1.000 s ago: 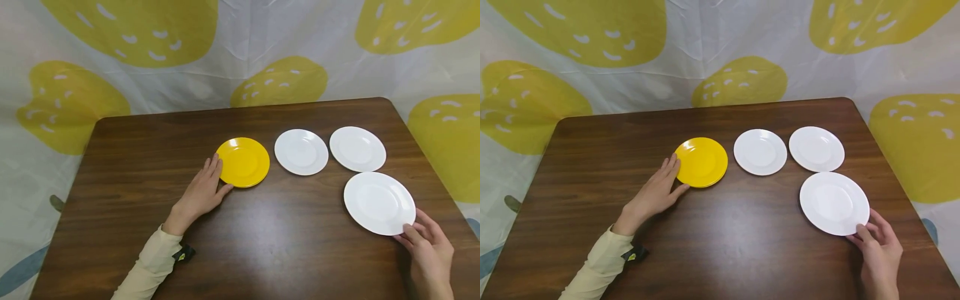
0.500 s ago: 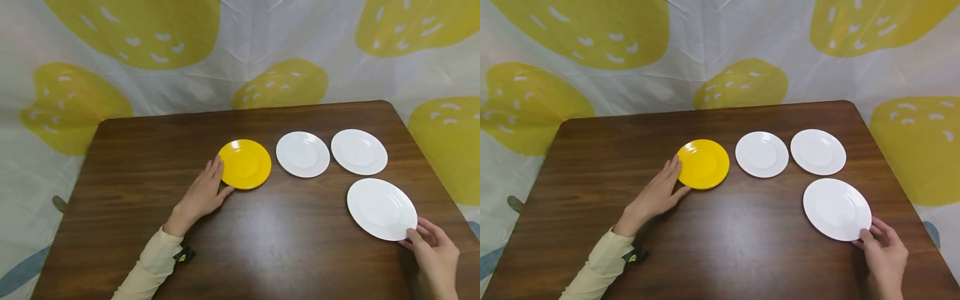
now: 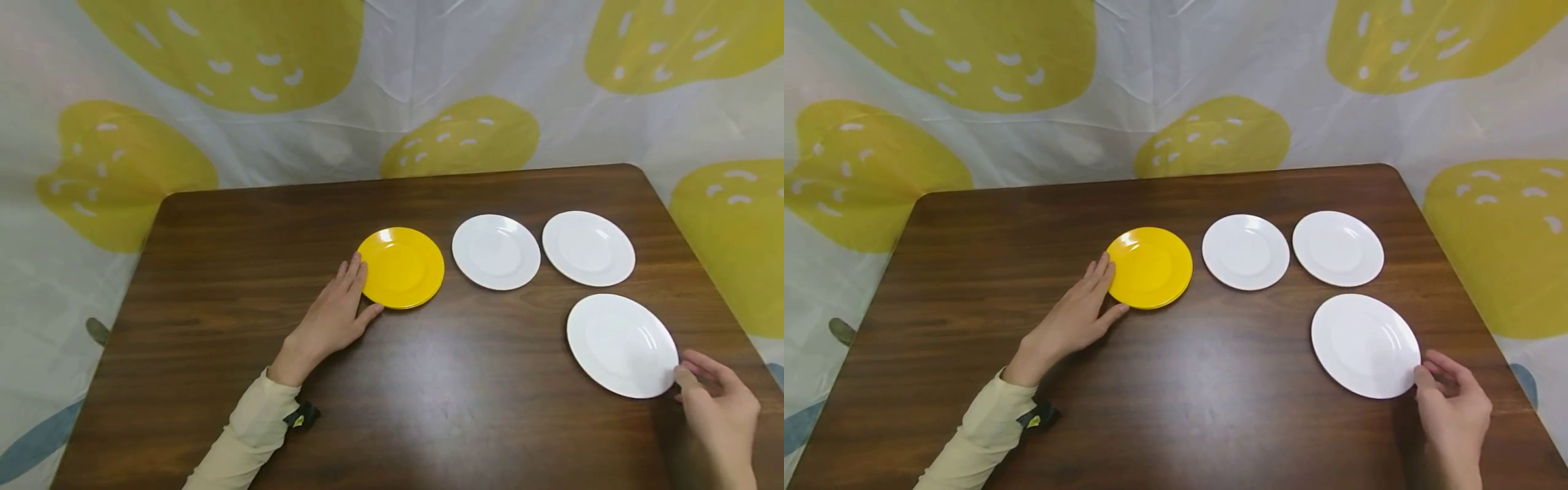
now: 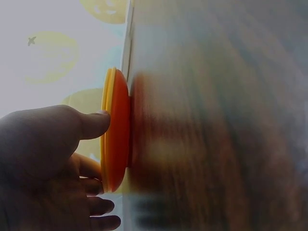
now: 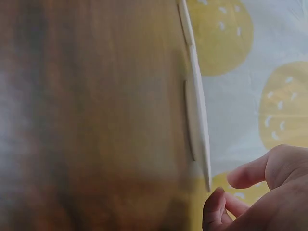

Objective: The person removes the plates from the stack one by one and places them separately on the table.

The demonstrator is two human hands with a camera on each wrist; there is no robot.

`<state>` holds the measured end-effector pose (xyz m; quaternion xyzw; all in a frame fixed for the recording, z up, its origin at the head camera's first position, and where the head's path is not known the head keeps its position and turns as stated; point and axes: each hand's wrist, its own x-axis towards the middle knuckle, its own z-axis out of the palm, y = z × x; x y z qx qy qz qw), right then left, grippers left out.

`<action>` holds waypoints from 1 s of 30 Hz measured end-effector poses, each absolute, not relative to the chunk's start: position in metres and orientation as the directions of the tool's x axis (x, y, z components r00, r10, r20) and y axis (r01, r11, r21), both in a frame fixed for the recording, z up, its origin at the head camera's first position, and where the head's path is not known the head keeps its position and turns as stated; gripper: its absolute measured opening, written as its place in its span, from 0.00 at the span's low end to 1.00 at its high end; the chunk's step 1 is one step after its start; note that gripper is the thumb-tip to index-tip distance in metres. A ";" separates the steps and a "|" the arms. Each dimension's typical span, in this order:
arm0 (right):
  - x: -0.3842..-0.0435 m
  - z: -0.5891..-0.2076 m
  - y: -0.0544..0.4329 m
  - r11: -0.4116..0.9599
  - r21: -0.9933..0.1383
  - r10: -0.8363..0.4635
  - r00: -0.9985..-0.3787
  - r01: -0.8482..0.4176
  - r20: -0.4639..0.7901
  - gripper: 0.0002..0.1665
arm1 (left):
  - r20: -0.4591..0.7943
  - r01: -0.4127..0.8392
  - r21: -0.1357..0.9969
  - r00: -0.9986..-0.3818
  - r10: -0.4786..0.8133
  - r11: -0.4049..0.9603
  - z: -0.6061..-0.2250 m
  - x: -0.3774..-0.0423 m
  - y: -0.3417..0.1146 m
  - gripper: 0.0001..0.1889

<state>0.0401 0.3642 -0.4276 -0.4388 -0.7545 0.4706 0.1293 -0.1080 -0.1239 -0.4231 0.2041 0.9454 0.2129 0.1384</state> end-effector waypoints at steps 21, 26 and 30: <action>-0.013 -0.383 0.332 0.244 -0.888 0.699 -0.705 0.391 -0.118 0.17 | -0.162 0.327 0.474 -0.880 0.446 0.817 -0.423 -0.107 -0.125 0.42; -0.025 -0.378 0.320 0.174 -0.942 0.655 -0.749 0.286 -0.106 0.19 | -0.159 0.327 0.472 -0.882 0.444 0.819 -0.423 -0.107 -0.125 0.42; -0.032 -0.376 0.310 0.139 -0.964 0.632 -0.770 0.227 -0.091 0.20 | -0.161 0.326 0.474 -0.881 0.445 0.818 -0.424 -0.108 -0.124 0.42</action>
